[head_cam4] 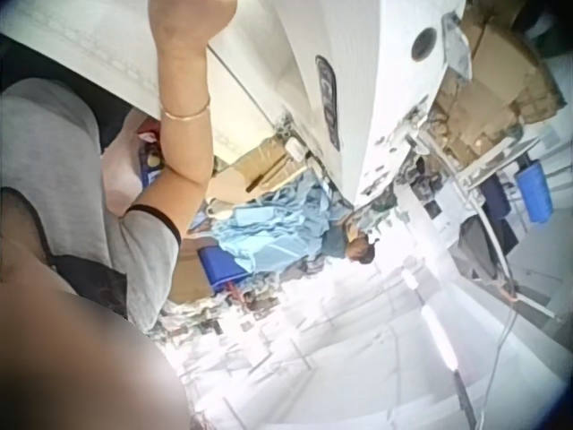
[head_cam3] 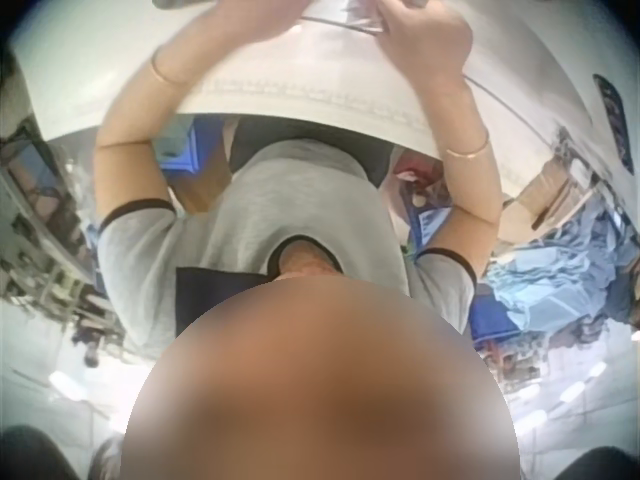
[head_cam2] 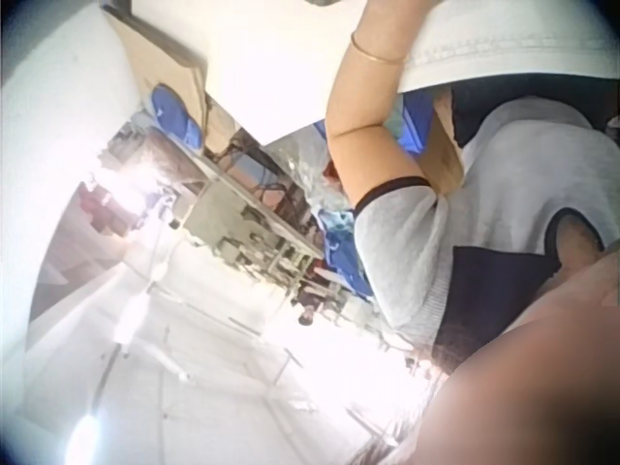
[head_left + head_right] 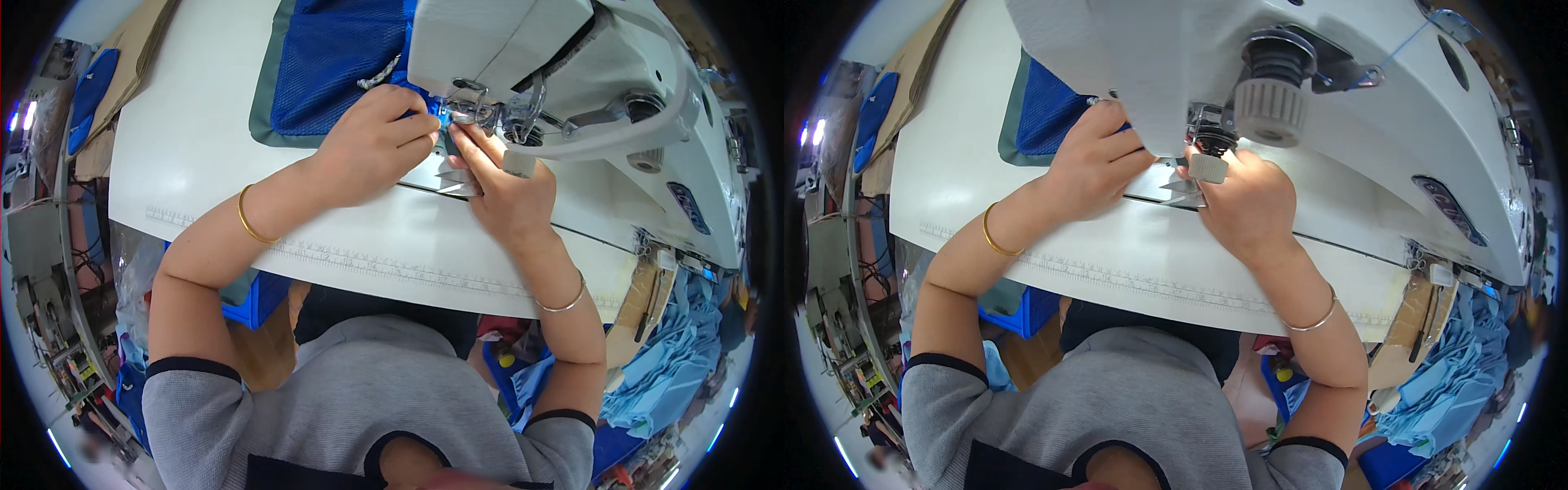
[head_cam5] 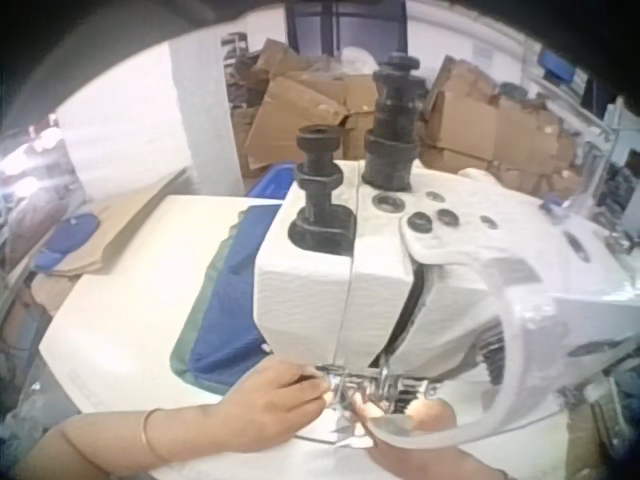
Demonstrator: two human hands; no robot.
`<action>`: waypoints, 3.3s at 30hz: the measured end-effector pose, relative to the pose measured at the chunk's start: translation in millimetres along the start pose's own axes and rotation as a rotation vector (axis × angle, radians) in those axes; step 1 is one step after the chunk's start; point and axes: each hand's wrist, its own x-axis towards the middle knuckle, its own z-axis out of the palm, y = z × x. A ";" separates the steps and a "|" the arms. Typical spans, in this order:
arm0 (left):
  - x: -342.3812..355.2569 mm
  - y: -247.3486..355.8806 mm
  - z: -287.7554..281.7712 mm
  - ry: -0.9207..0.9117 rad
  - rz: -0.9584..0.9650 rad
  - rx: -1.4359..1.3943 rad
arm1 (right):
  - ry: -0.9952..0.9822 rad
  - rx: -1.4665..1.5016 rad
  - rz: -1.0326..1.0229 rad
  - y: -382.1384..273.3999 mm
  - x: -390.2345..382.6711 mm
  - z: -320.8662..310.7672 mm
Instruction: Sewing blue mesh pockets onto a green fabric base using an industrial sewing machine.
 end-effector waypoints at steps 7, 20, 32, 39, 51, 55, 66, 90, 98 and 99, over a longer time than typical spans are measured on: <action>-0.1 1.0 2.5 0.045 -0.026 -0.115 | -0.034 -0.056 0.011 -6.1 -0.2 -2.3; 0.5 3.1 2.0 -0.032 -0.046 -0.094 | -0.024 -0.024 0.036 8.0 1.0 6.8; -2.9 5.6 2.4 -0.006 -0.077 -0.041 | -0.055 -0.083 0.015 13.3 3.9 3.6; 3.8 1.5 -7.8 -0.001 -0.133 -0.092 | 0.013 -0.020 0.032 11.6 8.4 2.4; 17.4 -28.1 -19.5 -0.190 -0.156 0.122 | 0.070 -0.034 -0.085 15.0 5.8 2.0; 19.2 -16.3 -24.7 -0.297 -0.139 0.253 | 0.047 -0.078 -0.049 13.8 6.8 0.7; 4.9 -1.9 -28.1 -0.221 -0.091 0.101 | 0.006 -0.091 -0.141 15.7 3.9 3.0; 7.4 -5.2 -25.8 -0.313 -0.126 0.141 | 0.088 -0.003 -0.045 9.3 8.6 5.5; 5.8 -4.9 -25.0 -0.311 -0.123 0.161 | 0.004 -0.011 -0.012 10.1 5.1 3.2; 6.3 -3.4 -24.9 -0.315 -0.132 0.153 | -0.038 -0.018 0.007 10.1 4.6 1.7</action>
